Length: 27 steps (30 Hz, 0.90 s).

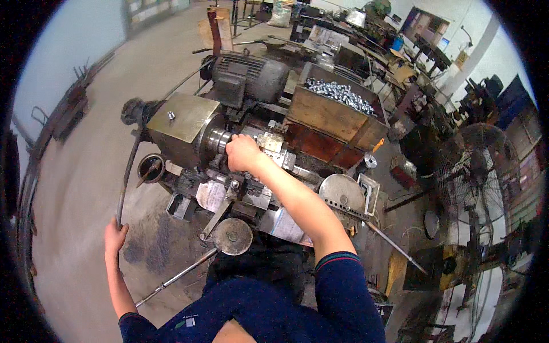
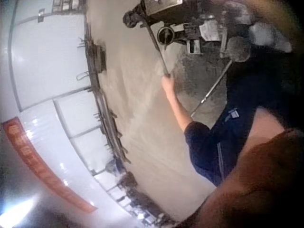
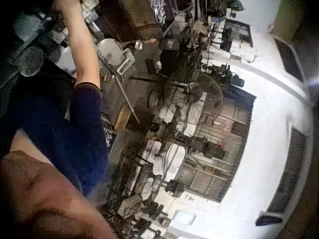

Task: The person operates a lathe machine to process small metal parts, picking pieces from a bin, securing them in the machine, and using hand levers to perform machining actions before placing the finished parts into a separate container.

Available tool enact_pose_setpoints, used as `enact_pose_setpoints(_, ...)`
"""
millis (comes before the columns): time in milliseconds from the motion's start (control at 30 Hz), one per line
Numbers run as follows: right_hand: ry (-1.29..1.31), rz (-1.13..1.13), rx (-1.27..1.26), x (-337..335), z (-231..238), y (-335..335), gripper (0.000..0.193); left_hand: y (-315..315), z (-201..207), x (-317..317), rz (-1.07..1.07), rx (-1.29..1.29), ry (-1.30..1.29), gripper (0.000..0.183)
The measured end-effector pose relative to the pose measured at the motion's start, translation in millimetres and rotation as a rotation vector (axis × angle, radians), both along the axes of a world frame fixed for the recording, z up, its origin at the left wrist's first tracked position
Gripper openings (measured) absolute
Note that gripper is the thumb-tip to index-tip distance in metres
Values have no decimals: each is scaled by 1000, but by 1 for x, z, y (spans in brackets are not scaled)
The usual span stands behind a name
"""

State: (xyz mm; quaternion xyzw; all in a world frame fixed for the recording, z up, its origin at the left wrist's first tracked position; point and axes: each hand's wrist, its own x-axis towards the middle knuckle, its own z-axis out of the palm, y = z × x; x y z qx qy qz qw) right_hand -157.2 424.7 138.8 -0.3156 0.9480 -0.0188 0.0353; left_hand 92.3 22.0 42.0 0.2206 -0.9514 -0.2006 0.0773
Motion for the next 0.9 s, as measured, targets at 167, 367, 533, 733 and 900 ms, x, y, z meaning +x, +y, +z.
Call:
enact_pose_setpoints(167, -89, -79, -261, -13, -21, -4, 31, -1, -3, -4, 22, 28, 29, 29)
enact_pose_setpoints(367, -162, -247, -368, -12, -8, -21, 32, -3, -3, -6, 35, -19, -48, 28)
enact_pose_setpoints(533, -38, -131, -353, -6, -9, -21, 26, -22, -8, -12, 65, -231, -156, 26)
enact_pose_setpoints(733, -23, -98, -389, 0, -6, -29, 14, -155, -1, -39, 94, -606, -167, 13)
enact_pose_setpoints(900, -7, -98, -377, -2, -6, -10, 18, -148, 1, -70, 180, -420, -216, 23)
